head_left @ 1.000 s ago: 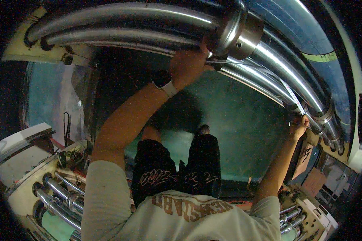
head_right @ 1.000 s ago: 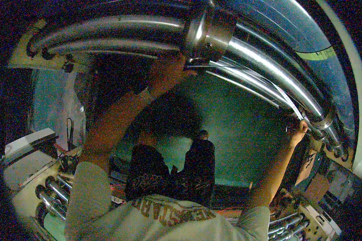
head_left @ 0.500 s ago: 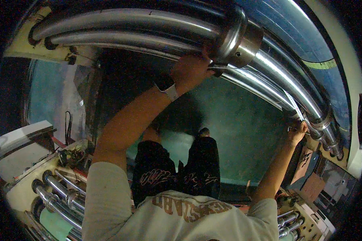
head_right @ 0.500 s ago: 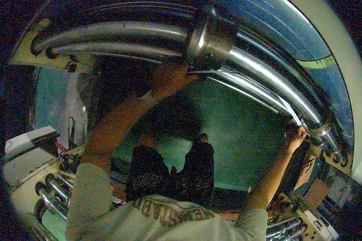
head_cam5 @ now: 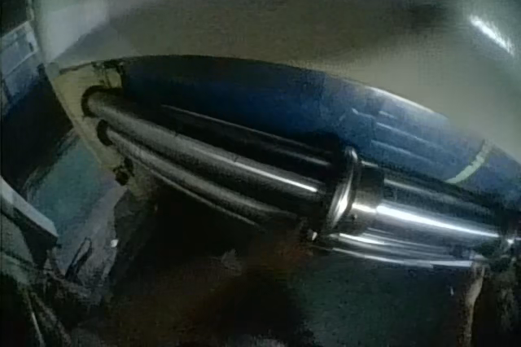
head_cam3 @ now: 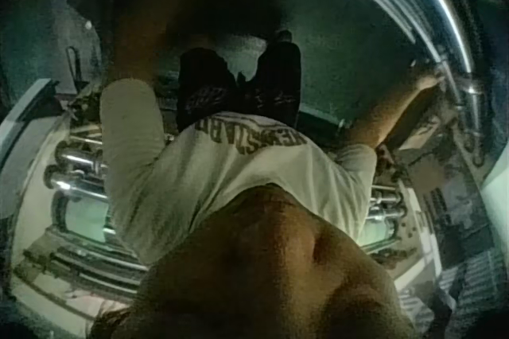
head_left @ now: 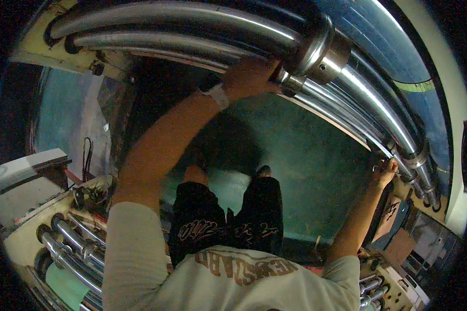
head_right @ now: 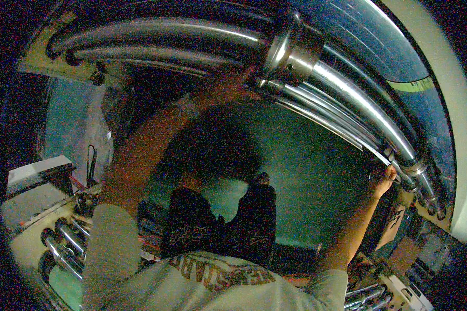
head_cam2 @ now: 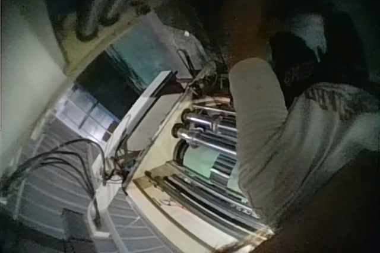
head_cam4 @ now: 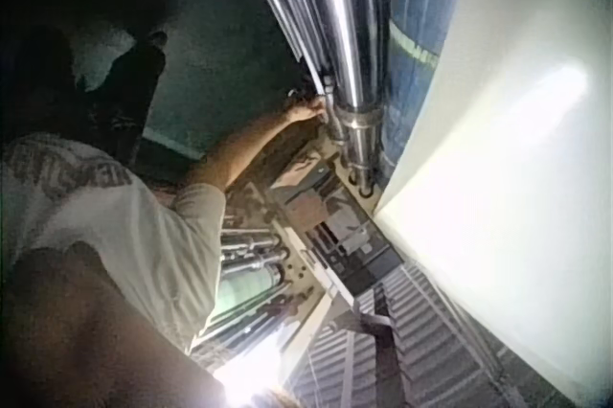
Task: The person uses a tape measure to measure the length of several parallel metal pipes mounted on a wall. They repeatedly extend the tape measure along the pipes, read the measurements, and retract the tape. The person is standing in a workshop environment.
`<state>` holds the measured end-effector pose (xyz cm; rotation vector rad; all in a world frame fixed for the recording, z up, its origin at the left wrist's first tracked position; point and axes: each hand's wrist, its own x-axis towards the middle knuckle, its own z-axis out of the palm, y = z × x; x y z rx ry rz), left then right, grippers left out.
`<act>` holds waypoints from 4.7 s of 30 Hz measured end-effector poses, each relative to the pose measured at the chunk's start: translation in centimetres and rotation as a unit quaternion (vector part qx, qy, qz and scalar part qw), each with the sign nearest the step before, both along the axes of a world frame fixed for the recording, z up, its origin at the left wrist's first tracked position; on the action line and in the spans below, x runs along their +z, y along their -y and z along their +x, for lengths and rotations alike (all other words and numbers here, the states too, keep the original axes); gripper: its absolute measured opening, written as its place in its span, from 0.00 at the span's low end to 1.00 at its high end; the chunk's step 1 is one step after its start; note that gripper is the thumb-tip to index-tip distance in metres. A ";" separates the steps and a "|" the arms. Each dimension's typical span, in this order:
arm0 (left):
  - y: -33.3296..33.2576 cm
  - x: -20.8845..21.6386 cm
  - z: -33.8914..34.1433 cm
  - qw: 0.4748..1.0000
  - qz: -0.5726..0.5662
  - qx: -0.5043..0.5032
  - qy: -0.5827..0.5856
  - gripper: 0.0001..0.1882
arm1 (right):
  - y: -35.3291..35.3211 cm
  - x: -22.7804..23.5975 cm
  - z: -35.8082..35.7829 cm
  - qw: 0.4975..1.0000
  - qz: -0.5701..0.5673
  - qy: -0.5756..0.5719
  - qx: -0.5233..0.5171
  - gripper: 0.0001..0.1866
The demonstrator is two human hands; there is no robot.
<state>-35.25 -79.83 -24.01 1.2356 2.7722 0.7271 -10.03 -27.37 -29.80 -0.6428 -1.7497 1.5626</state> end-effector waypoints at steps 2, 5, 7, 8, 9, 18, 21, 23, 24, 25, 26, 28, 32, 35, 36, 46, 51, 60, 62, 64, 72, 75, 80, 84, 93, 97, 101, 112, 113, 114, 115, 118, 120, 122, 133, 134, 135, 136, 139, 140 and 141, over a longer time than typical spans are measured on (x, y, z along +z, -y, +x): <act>2.1 -1.2 -1.1 0.989 0.129 -0.070 -0.029 0.29 | 3.0 0.4 -1.5 0.998 -0.061 0.005 0.008 0.06; 2.3 -1.1 -3.0 0.981 0.109 -0.136 0.089 0.20 | 1.3 -0.1 -0.6 0.999 0.015 0.028 -0.010 0.08; 1.5 -1.3 -4.0 0.962 0.098 -0.170 0.192 0.14 | -1.1 -0.8 0.6 0.995 0.089 0.049 -0.024 0.11; 1.2 -1.5 -4.5 0.959 0.105 -0.189 0.184 0.13 | -1.3 -1.0 0.6 0.992 0.108 0.059 -0.026 0.12; 1.5 -1.9 -5.0 0.958 0.105 -0.199 0.177 0.13 | 0.2 -1.0 -0.5 0.993 0.092 0.066 -0.018 0.13; 0.7 -1.3 -5.5 0.955 0.041 -0.216 0.201 0.10 | 2.9 0.4 -1.7 0.996 -0.090 -0.016 -0.020 0.09; 0.4 0.1 -5.6 0.949 -0.044 -0.194 0.244 0.11 | 1.1 0.0 -1.1 0.995 -0.087 -0.031 0.043 0.08; 0.3 0.4 -5.4 0.955 -0.049 -0.180 0.231 0.12 | 0.5 -0.1 -0.8 0.995 -0.083 -0.022 0.048 0.08; 0.4 0.3 -5.3 0.957 -0.052 -0.178 0.224 0.12 | 0.4 -0.2 -0.9 0.996 -0.085 -0.007 0.038 0.08; 0.5 0.2 -5.3 0.958 -0.056 -0.175 0.218 0.12 | 0.4 -0.3 -1.0 0.996 -0.088 0.008 0.028 0.07; 0.7 0.2 -5.2 0.960 -0.061 -0.173 0.211 0.12 | 0.4 -0.5 -1.2 0.996 -0.083 0.004 0.023 0.07; 0.6 -0.1 -5.5 0.962 -0.055 -0.185 0.194 0.11 | 0.2 -0.8 -1.1 0.998 -0.069 -0.003 0.008 0.07; -0.4 0.6 -5.2 0.964 -0.042 -0.184 0.189 0.10 | -4.3 -1.4 1.4 0.983 0.151 0.101 -0.038 0.07; 0.7 0.4 -5.2 0.964 -0.067 -0.189 0.172 0.10 | 0.7 -0.7 -1.7 0.999 -0.027 0.002 -0.022 0.06; 0.6 0.4 -5.3 0.965 -0.067 -0.190 0.170 0.10 | 0.8 -0.5 -1.6 0.999 -0.033 0.004 -0.018 0.06; 0.4 -0.2 -4.9 0.970 -0.007 -0.153 0.190 0.09 | -3.8 -2.5 0.1 0.993 0.105 0.051 0.006 0.07; 1.4 -1.5 -2.5 0.996 0.023 -0.086 -0.016 0.15 | -1.4 -2.5 -1.3 0.999 -0.019 0.020 0.042 0.05; -1.2 -1.9 0.9 0.996 -0.042 0.039 -0.076 0.35 | 1.3 -0.3 -1.6 0.999 0.013 -0.005 0.036 0.07; -2.8 -3.3 0.4 0.997 -0.024 0.047 -0.057 0.37 | -1.6 -0.4 0.3 0.999 0.032 0.033 0.026 0.07; -2.3 -3.5 0.5 0.997 -0.016 0.058 -0.057 0.38 | 0.7 -0.5 -0.9 0.995 -0.080 -0.031 0.041 0.07; -2.1 -2.2 0.9 0.997 -0.003 0.059 -0.050 0.32 | 0.5 -0.5 -0.6 0.998 0.030 0.006 0.058 0.06; -1.6 -1.1 1.3 0.997 -0.013 0.060 -0.050 0.29 | 1.3 -0.4 -0.9 0.999 0.015 0.013 0.032 0.10; -1.2 -0.8 1.4 0.998 -0.021 0.046 -0.040 0.27 | 2.2 0.0 -1.0 0.999 -0.016 0.019 0.027 0.14; -1.8 -2.7 0.8 0.996 0.026 0.067 -0.059 0.27 | 0.7 -0.5 -0.9 0.997 0.022 0.039 0.059 0.15; -1.8 -3.9 0.2 0.994 0.064 0.043 -0.081 0.26 | 1.5 -0.5 -1.3 0.986 0.150 0.077 -0.017 0.12; -1.2 -2.2 0.2 0.999 0.000 0.038 -0.015 0.27 | 2.1 -0.1 -1.7 0.997 -0.070 -0.014 0.031 0.13; 0.8 -1.1 -0.6 0.998 0.059 -0.027 -0.023 0.32 | -1.7 -1.3 -0.2 0.906 0.397 0.144 -0.004 0.14; 1.4 -1.0 -4.6 0.955 0.021 -0.203 0.216 0.11 | 0.8 -0.6 -1.5 0.999 0.031 0.030 -0.008 0.09; 1.3 -1.1 -4.7 0.955 0.033 -0.203 0.212 0.11 | 1.1 -0.4 -1.6 0.992 0.116 0.038 0.013 0.08; 1.2 -1.3 -4.9 0.956 0.047 -0.204 0.206 0.12 | 0.2 -0.3 -1.2 0.986 0.152 0.067 0.013 0.09; 0.9 -1.4 -4.9 0.955 0.062 -0.209 0.202 0.12 | -0.9 -0.3 -0.4 0.977 0.189 0.098 0.009 0.10; 0.1 -0.6 -5.2 0.960 -0.037 -0.179 0.213 0.14 | -1.9 -0.5 0.3 0.979 0.167 0.116 0.004 0.11; 0.4 -0.6 -5.3 0.964 -0.043 -0.187 0.182 0.14 | 0.4 -0.2 -0.9 0.986 0.135 0.102 0.005 0.11; 0.4 -0.6 -5.4 0.963 -0.054 -0.189 0.186 0.14 | 0.6 -0.2 -1.1 0.992 0.092 0.081 0.002 0.10; 0.3 -1.1 -5.9 0.968 -0.047 -0.172 0.174 0.15 | 0.7 0.5 -1.0 0.999 -0.024 0.013 0.037 0.05; 0.1 -0.7 -5.7 0.967 -0.051 -0.171 0.180 0.15 | -1.2 -0.1 -0.3 0.999 -0.010 0.021 0.039 0.05; 0.0 -0.5 -5.5 0.966 -0.056 -0.169 0.186 0.15 | -2.4 -0.6 0.2 0.997 0.044 0.046 0.032 0.06; 0.1 -0.4 -5.5 0.966 -0.061 -0.164 0.191 0.14 | -2.9 -0.8 0.3 0.992 0.097 0.069 0.028 0.07; 0.4 -0.8 -6.0 0.947 -0.058 -0.196 0.250 0.14 | -2.2 -1.1 0.0 0.871 0.468 0.142 0.035 0.08; 0.6 -1.1 -6.0 0.950 -0.055 -0.188 0.243 0.14 | -1.8 -1.0 -0.3 0.815 0.556 0.155 0.041 0.08; 0.6 -1.1 -5.9 0.953 -0.050 -0.183 0.235 0.14 | -1.4 -0.7 -0.3 0.750 0.641 0.159 0.036 0.09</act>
